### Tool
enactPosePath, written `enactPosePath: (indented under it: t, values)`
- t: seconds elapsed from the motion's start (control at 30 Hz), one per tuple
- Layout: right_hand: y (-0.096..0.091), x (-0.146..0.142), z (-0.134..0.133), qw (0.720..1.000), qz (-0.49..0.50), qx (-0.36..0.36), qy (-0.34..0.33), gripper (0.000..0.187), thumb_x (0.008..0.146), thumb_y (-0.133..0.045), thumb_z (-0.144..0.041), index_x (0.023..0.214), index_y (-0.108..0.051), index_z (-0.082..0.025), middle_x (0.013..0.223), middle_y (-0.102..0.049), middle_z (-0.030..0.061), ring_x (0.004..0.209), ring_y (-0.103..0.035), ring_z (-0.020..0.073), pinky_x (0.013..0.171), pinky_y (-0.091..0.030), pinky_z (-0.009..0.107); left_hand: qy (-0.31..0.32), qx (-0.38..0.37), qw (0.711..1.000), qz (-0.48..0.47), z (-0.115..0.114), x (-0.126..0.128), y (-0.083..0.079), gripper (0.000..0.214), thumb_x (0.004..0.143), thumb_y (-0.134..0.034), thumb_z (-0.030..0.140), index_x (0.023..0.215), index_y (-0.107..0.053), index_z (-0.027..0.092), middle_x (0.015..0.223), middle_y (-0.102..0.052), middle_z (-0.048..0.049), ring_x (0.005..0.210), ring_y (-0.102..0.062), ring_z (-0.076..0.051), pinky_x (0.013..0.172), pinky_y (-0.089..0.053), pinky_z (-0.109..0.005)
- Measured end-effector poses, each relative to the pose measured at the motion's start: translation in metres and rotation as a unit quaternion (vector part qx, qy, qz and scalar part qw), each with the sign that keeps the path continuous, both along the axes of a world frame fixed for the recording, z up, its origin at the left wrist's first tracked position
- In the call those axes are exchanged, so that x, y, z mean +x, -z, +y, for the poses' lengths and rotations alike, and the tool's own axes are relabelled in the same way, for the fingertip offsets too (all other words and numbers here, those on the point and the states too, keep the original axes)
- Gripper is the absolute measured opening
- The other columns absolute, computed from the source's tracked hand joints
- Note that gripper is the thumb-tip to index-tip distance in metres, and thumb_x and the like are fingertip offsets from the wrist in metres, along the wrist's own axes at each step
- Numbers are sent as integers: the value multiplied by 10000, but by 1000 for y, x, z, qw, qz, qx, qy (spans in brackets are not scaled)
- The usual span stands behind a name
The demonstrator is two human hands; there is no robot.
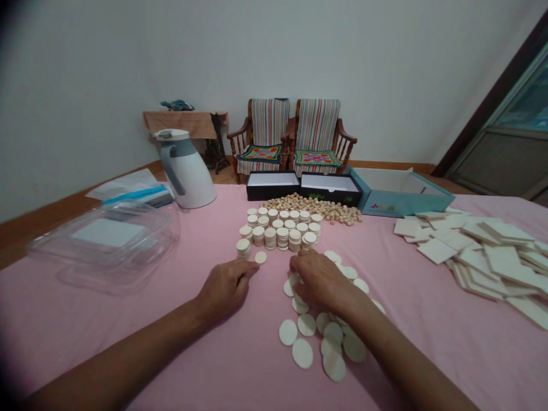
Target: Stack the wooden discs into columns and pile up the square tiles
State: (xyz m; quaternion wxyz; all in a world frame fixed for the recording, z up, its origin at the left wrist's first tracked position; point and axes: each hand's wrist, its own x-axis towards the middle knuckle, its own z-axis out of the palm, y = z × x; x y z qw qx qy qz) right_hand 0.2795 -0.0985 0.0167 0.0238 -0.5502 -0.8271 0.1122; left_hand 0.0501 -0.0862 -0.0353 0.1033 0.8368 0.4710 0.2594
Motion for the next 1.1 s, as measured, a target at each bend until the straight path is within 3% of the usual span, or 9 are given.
enactPosePath:
  t: [0.17, 0.37, 0.63, 0.83, 1.0, 1.1]
  values:
    - [0, -17, -3, 997, -63, 38, 17, 187, 738, -521, -98, 877, -631, -157, 915, -608, 106, 833, -553, 205, 652, -334, 283, 9, -8, 999, 47, 0, 1, -1, 320, 804, -460, 80, 1007, -674, 205, 941, -698, -60, 853, -647, -185, 796, -493, -303]
    - [9, -36, 0, 996, 40, 72, -18, 152, 785, -506, -125, 898, -605, -146, 949, -576, 98, 879, -515, 183, 708, -356, 265, 3, -14, 997, 75, 0, 2, -4, 313, 818, -453, 97, 1023, -659, 212, 893, -673, -53, 808, -635, -182, 753, -482, -297]
    - [17, -30, 11, 994, 108, 7, -27, 253, 786, -503, -81, 963, -647, -190, 922, -576, 57, 853, -526, 159, 705, -350, 250, 6, -30, 997, 69, -1, 1, -7, 323, 812, -456, 83, 1034, -650, 215, 923, -676, -59, 841, -629, -190, 775, -472, -307]
    - [17, -32, 10, 995, 92, 0, -24, 231, 787, -493, -94, 938, -643, -184, 939, -564, 64, 819, -520, 146, 678, -342, 244, 1, -43, 998, 48, -3, 1, -9, 293, 828, -469, 98, 1012, -660, 220, 925, -681, -62, 848, -635, -193, 791, -474, -318]
    - [16, -39, 10, 997, 41, 58, -6, 185, 797, -535, -233, 946, -586, -135, 926, -587, 92, 809, -529, 181, 679, -363, 275, -5, -54, 998, 41, -3, 0, -9, 297, 822, -468, 98, 1017, -661, 213, 939, -689, -64, 887, -637, -192, 819, -478, -321]
    - [13, -49, 16, 993, 22, 115, 2, 259, 834, -513, -316, 994, -571, -121, 975, -602, 119, 872, -544, 216, 714, -383, 297, -6, -47, 998, 46, -1, -1, -9, 279, 805, -462, 87, 950, -674, 198, 898, -690, -67, 849, -641, -193, 796, -478, -315]
